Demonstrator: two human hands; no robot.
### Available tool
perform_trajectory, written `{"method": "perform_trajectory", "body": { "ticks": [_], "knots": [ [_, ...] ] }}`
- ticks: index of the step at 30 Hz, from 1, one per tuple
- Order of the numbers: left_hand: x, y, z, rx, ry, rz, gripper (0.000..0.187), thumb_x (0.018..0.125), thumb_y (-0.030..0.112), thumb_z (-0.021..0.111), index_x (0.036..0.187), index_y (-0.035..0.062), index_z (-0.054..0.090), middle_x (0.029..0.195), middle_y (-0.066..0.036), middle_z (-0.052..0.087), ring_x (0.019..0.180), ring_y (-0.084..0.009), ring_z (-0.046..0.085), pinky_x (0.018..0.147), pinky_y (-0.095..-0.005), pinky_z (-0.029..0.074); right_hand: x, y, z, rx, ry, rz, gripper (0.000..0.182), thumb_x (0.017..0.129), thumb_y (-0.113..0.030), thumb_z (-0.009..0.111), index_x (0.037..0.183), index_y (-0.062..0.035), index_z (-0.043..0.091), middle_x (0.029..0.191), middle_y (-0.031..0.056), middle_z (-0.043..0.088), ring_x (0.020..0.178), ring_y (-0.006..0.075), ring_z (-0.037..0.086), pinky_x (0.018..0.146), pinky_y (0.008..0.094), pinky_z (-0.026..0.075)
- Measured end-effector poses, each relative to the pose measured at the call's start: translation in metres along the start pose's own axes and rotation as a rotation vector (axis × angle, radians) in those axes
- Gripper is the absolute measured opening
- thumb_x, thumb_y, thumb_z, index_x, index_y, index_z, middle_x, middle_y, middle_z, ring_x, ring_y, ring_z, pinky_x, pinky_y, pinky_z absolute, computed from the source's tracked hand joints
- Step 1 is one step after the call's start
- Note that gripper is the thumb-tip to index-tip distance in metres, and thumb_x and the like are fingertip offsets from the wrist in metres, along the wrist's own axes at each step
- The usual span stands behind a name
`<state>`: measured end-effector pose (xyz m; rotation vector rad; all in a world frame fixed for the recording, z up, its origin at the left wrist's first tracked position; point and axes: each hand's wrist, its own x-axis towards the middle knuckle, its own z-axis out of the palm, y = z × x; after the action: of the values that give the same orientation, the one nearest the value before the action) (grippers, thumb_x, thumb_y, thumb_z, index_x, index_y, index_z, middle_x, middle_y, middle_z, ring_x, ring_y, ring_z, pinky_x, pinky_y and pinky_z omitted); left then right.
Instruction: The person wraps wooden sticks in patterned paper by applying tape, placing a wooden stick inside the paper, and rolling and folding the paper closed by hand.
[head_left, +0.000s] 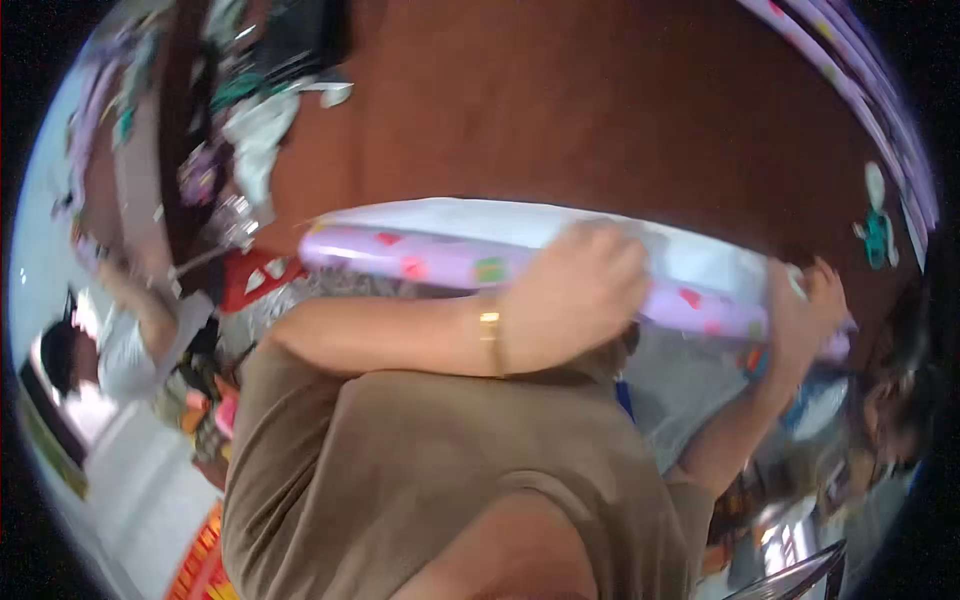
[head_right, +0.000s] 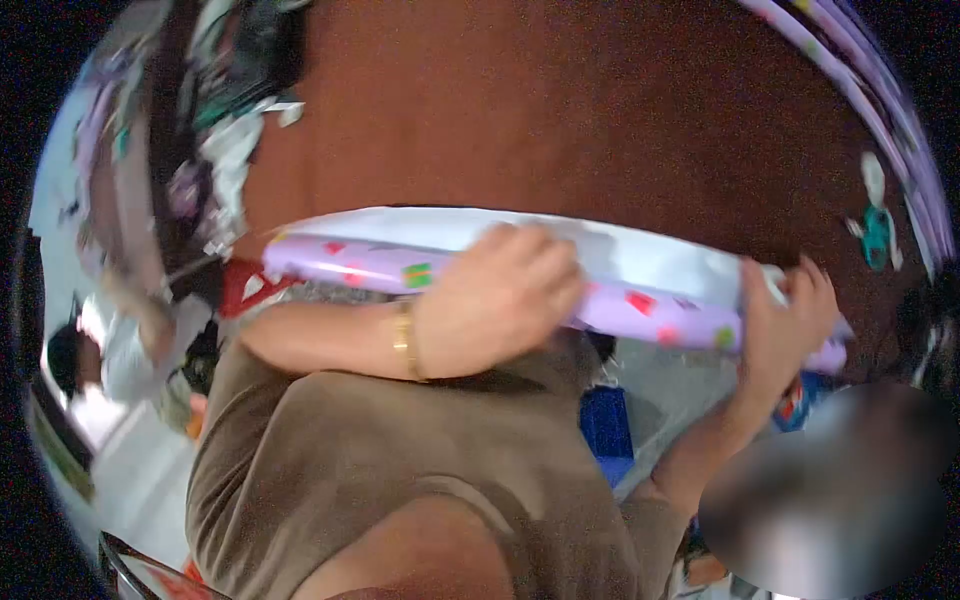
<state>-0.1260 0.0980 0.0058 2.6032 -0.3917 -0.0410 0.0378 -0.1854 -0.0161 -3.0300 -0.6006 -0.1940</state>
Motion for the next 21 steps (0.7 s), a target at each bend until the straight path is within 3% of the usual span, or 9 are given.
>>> {"method": "perform_trajectory", "body": {
  "ticks": [3, 6, 8, 9, 11, 12, 21],
  "knots": [
    [0.004, 0.007, 0.008, 0.044, 0.095, 0.003, 0.013, 0.075, 0.021, 0.059, 0.076, 0.0081, 0.057, 0.084, -0.006, 0.056, 0.080, -0.0216, 0.055, 0.068, -0.0348, 0.043, 0.001, -0.001, -0.006, -0.066, -0.060, 0.051, 0.047, 0.077, -0.042, 0.078, 0.077, 0.0015, 0.060, 0.125, 0.0200, 0.062, 0.119, 0.0364, 0.053, 0.103, 0.0466, 0.039],
    [0.005, 0.008, 0.007, 0.141, 0.206, -0.015, 0.014, 0.075, 0.021, 0.059, 0.074, 0.0077, 0.058, 0.076, -0.005, 0.056, 0.074, -0.0208, 0.055, 0.066, -0.0339, 0.042, 0.001, 0.009, -0.004, -0.061, -0.047, 0.075, 0.049, 0.078, -0.043, 0.077, 0.079, 0.0040, 0.062, 0.122, 0.0230, 0.063, 0.117, 0.0372, 0.056, 0.102, 0.0452, 0.040],
    [0.001, 0.004, -0.003, 0.163, 0.212, 0.002, 0.013, 0.077, 0.020, 0.058, 0.075, 0.0078, 0.058, 0.072, -0.003, 0.055, 0.073, -0.0206, 0.055, 0.066, -0.0334, 0.042, 0.004, 0.010, -0.003, -0.081, -0.073, 0.073, 0.058, 0.081, -0.048, 0.073, 0.093, 0.0087, 0.068, 0.114, 0.0234, 0.066, 0.108, 0.0382, 0.061, 0.097, 0.0430, 0.044],
    [-0.002, 0.002, -0.008, 0.175, 0.224, -0.009, 0.013, 0.077, 0.020, 0.058, 0.075, 0.0078, 0.058, 0.072, -0.003, 0.055, 0.073, -0.0206, 0.055, 0.066, -0.0334, 0.042, 0.007, 0.005, -0.004, -0.075, -0.063, 0.057, 0.058, 0.081, -0.048, 0.073, 0.093, 0.0087, 0.068, 0.114, 0.0234, 0.066, 0.108, 0.0382, 0.061, 0.097, 0.0430, 0.044],
    [-0.006, -0.005, -0.017, 0.241, 0.251, 0.031, 0.013, 0.078, 0.020, 0.058, 0.074, 0.0081, 0.057, 0.072, -0.003, 0.055, 0.074, -0.0200, 0.056, 0.066, -0.0328, 0.042, 0.006, -0.014, -0.013, 0.027, -0.041, 0.085, 0.059, 0.080, -0.047, 0.073, 0.088, 0.0110, 0.067, 0.113, 0.0246, 0.066, 0.108, 0.0394, 0.061, 0.098, 0.0438, 0.043],
    [-0.009, -0.007, -0.022, 0.246, 0.266, 0.028, 0.013, 0.078, 0.020, 0.058, 0.074, 0.0081, 0.057, 0.072, -0.003, 0.055, 0.074, -0.0200, 0.056, 0.066, -0.0328, 0.042, 0.005, -0.030, -0.018, 0.038, 0.022, 0.103, 0.051, 0.078, -0.043, 0.077, 0.076, 0.0063, 0.065, 0.114, 0.0261, 0.066, 0.109, 0.0396, 0.060, 0.096, 0.0458, 0.044],
    [-0.061, -0.065, -0.060, 0.364, 0.247, 0.011, 0.009, 0.079, 0.019, 0.057, 0.080, 0.0106, 0.055, 0.080, -0.003, 0.056, 0.079, -0.0193, 0.058, 0.071, -0.0332, 0.045, 0.008, -0.118, -0.020, 0.023, 0.159, -0.077, 0.042, 0.074, -0.037, 0.080, 0.068, -0.0011, 0.059, 0.106, 0.0214, 0.068, 0.101, 0.0376, 0.062, 0.089, 0.0479, 0.047]
  ]
}}
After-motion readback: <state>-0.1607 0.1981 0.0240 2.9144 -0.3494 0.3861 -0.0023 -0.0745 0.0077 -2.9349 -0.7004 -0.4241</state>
